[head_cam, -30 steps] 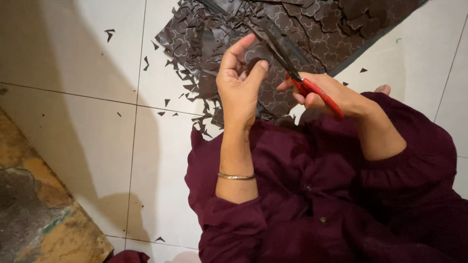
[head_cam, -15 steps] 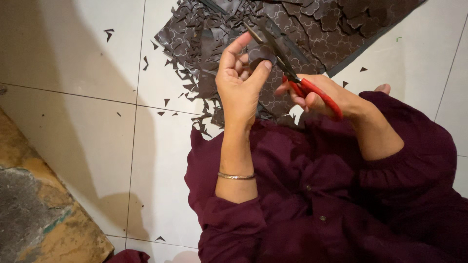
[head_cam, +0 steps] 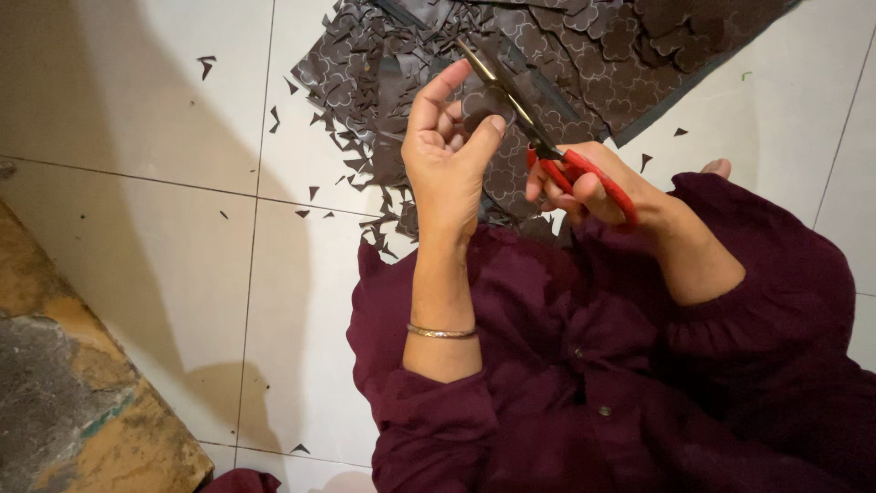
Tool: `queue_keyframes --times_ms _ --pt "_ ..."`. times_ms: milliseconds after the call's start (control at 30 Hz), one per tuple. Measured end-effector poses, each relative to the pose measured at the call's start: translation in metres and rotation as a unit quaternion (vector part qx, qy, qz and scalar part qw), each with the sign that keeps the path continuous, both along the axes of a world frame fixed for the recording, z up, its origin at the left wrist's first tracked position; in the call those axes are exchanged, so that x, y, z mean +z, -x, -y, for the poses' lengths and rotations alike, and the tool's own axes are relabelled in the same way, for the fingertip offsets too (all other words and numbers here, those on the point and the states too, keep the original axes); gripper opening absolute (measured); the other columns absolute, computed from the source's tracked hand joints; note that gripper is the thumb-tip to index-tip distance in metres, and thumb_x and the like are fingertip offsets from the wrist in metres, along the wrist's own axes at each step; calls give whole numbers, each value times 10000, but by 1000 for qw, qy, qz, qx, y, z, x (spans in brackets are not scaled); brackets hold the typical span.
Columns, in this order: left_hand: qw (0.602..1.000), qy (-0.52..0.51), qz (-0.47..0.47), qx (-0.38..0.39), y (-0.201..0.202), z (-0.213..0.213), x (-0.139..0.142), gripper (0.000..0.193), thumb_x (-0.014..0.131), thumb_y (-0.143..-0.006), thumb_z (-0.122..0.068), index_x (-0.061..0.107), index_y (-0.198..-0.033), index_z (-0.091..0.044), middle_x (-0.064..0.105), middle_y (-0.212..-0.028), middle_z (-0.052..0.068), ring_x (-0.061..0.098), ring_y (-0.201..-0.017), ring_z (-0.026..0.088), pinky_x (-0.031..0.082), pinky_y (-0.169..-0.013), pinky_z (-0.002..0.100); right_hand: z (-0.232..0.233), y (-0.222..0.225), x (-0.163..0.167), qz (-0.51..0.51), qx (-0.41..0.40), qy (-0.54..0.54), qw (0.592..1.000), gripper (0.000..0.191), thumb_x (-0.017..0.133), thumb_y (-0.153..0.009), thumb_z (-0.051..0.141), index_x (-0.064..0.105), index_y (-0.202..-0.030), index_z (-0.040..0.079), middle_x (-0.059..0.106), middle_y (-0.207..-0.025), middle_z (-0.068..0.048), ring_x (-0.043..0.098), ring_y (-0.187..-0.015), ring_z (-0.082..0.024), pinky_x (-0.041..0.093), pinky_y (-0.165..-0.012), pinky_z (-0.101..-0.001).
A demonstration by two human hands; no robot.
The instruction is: The person sits on the floor and uses red-handled scissors to cut cloud-shaped pieces from a dark brown patterned sheet. They hold the sheet with one hand and cut along the outlines with the other, accumulating cutouts and scraps on the floor.
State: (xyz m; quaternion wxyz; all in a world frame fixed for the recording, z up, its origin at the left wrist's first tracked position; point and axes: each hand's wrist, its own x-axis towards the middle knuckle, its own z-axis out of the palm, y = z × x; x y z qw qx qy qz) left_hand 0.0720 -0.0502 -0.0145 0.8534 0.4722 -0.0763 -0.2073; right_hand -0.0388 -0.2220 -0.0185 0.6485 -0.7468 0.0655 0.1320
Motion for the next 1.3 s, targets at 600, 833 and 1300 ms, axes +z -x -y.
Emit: queue_keyframes --times_ms 600,833,1300 --pt "999 -33 8 5 -4 -8 -1 528 680 -903 105 560 -1410 17 723 -1009 43 655 -889 68 539 -811 207 21 2 9 16 48 -1 999 1084 520 -694 967 641 -1211 22 499 -770 41 466 -680 -55 409 -606 -238" --pt "998 -55 24 -14 -3 -7 -2 533 687 -890 89 570 -1404 13 720 -996 37 632 -856 57 521 -789 204 18 -2 11 11 69 47 996 1091 476 -684 979 666 -1178 25 481 -741 57 448 -658 -63 394 -587 -240" --pt "996 -79 35 -11 -4 -8 -3 514 676 -898 89 567 -1397 33 735 -1011 71 645 -843 60 522 -769 202 24 4 5 -51 42 19 998 1021 541 -676 931 728 -1010 -16 517 -676 58 489 -564 -85 415 -512 -243"
